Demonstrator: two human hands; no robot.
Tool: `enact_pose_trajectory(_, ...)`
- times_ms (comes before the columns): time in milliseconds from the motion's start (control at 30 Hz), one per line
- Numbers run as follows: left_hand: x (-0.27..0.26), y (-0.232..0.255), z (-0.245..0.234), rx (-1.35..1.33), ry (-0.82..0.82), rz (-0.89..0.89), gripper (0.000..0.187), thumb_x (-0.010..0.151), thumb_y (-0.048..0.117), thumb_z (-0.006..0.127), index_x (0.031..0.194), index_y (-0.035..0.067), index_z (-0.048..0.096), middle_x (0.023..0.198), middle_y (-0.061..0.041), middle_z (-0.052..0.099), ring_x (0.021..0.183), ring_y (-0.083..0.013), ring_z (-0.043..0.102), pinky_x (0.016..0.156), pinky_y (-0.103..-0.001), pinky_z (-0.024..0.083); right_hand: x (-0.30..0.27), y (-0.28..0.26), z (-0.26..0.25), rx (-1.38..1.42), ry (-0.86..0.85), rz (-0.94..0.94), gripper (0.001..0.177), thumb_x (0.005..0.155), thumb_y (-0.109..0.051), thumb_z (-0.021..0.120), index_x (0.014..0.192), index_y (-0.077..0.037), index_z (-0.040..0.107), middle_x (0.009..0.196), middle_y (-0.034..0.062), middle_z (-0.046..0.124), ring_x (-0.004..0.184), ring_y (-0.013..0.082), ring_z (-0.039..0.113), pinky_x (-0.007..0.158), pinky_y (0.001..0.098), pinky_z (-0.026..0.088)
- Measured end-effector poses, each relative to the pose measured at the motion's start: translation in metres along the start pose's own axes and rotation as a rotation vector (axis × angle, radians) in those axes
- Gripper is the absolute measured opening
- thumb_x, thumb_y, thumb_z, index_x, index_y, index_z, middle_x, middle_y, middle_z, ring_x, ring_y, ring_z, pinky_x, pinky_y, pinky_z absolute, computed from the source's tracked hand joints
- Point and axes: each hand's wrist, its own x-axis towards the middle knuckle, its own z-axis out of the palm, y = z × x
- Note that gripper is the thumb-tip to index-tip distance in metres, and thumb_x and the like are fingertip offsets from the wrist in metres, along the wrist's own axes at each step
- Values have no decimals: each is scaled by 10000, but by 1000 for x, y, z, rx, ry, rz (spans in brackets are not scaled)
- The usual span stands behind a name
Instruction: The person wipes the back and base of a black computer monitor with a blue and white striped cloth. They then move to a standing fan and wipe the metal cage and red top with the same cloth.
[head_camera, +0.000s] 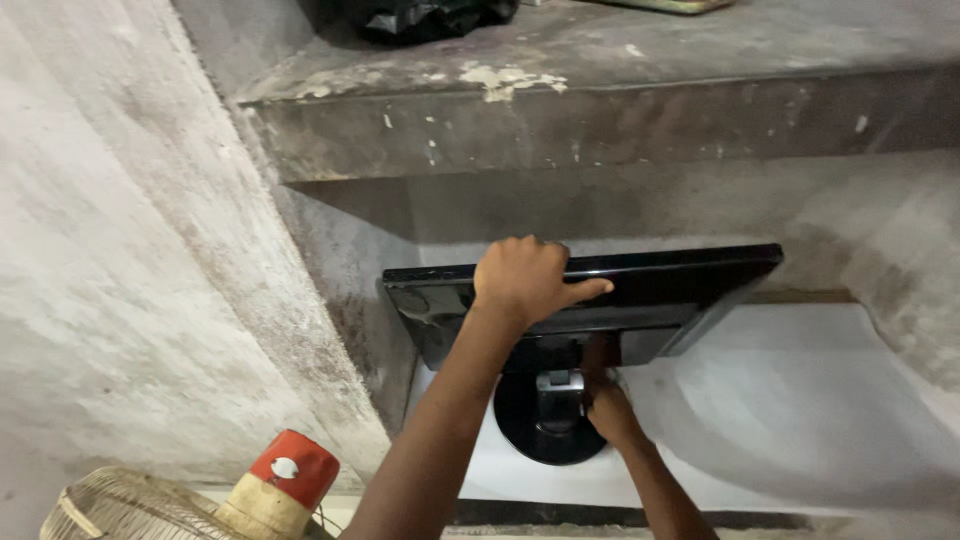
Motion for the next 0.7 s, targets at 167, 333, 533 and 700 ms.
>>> enact_pose_trajectory(167,1,2,0,-28,-80,-17,781,798,837,540,807,91,768,672,-101,717,644,-247,732,591,-403,580,-73,-25,-15,-50,247,-49,255,870,-40,667,1125,-55,681,1175,195,719,1057,372,703,884,455,566)
enact_pose_trajectory(333,0,1,1,-6,-13,9,790,801,840,567,748,75,759,651,-108,697,625,-261,714,572,-402,563,-74,-36,-22,9,279,-47,346,816,4,670,1158,-45,672,1159,198,719,1019,388,695,837,462,567)
enact_pose_trajectory(533,-2,2,4,-10,28,14,787,788,844,571,733,81,753,604,-100,682,577,-248,703,538,-390,553,-32,-24,2,-182,171,207,261,851,-62,700,1112,-62,704,1072,176,740,996,354,718,888,442,574)
enact_pose_trajectory(700,-2,2,6,-6,45,29,785,775,849,578,748,86,763,580,-92,675,554,-234,698,503,-376,541,-89,-62,11,-140,504,57,168,880,0,677,1045,-18,703,1189,204,733,968,333,744,839,420,600)
